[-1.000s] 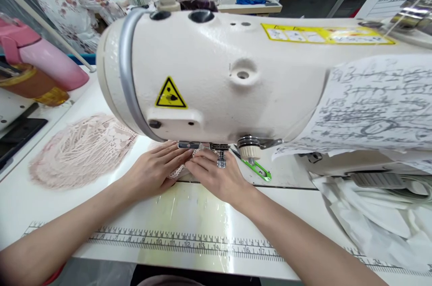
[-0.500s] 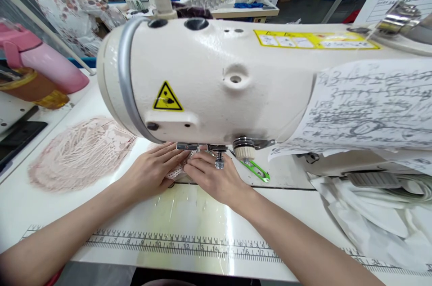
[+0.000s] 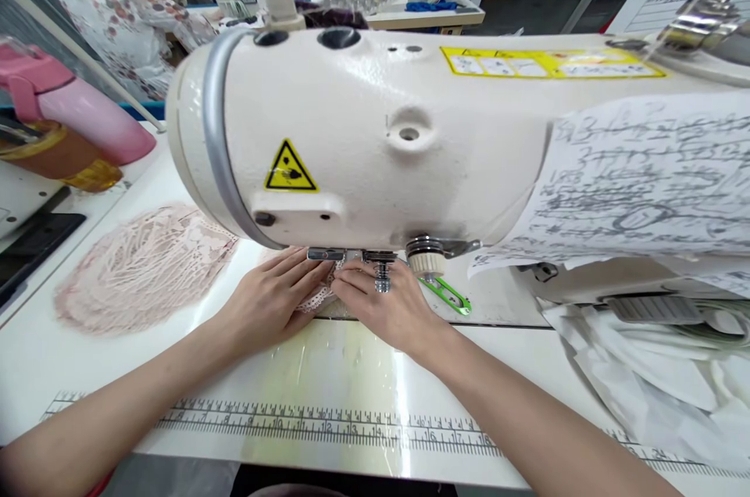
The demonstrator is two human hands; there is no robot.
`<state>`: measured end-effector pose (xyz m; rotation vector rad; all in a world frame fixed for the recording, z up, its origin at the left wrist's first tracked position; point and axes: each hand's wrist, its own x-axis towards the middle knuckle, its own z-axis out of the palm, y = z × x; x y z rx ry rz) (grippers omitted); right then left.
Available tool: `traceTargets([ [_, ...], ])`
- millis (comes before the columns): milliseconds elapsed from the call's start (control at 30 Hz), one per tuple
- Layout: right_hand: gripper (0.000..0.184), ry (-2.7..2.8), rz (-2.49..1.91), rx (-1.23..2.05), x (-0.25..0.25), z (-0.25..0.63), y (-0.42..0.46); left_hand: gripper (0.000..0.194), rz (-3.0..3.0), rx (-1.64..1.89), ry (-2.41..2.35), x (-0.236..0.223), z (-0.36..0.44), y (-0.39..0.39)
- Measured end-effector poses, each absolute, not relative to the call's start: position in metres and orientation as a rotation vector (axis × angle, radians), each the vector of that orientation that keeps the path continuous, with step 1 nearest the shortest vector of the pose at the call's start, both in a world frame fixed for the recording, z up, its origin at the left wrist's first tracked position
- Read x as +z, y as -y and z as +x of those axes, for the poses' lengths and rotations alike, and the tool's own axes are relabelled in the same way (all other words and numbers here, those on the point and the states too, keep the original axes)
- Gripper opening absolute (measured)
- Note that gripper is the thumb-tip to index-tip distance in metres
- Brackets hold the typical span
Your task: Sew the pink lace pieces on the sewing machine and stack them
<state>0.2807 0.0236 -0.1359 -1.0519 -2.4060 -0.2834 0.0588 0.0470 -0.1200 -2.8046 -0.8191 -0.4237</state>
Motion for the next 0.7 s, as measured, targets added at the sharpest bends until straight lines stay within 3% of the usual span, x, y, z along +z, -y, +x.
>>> traceTargets([
  [267,0.019,2.383,-1.115,-0.475,-0.133,0.285,-0.021,0.050,-2.791,-0.351,0.834,-0.121,0.060,-0.044],
  [533,0.036,2.481,-1.204,-0.262,-0.128,0.294,-0.021,0.049,-2.813,-0.296,0.846,-0.119,0.061,-0.044],
  [700,0.028,2.287,-1.288,-0.059,-0.150,0.297,-0.026,0.049,-2.814,-0.299,0.882,-0.119,0.062,-0.044],
])
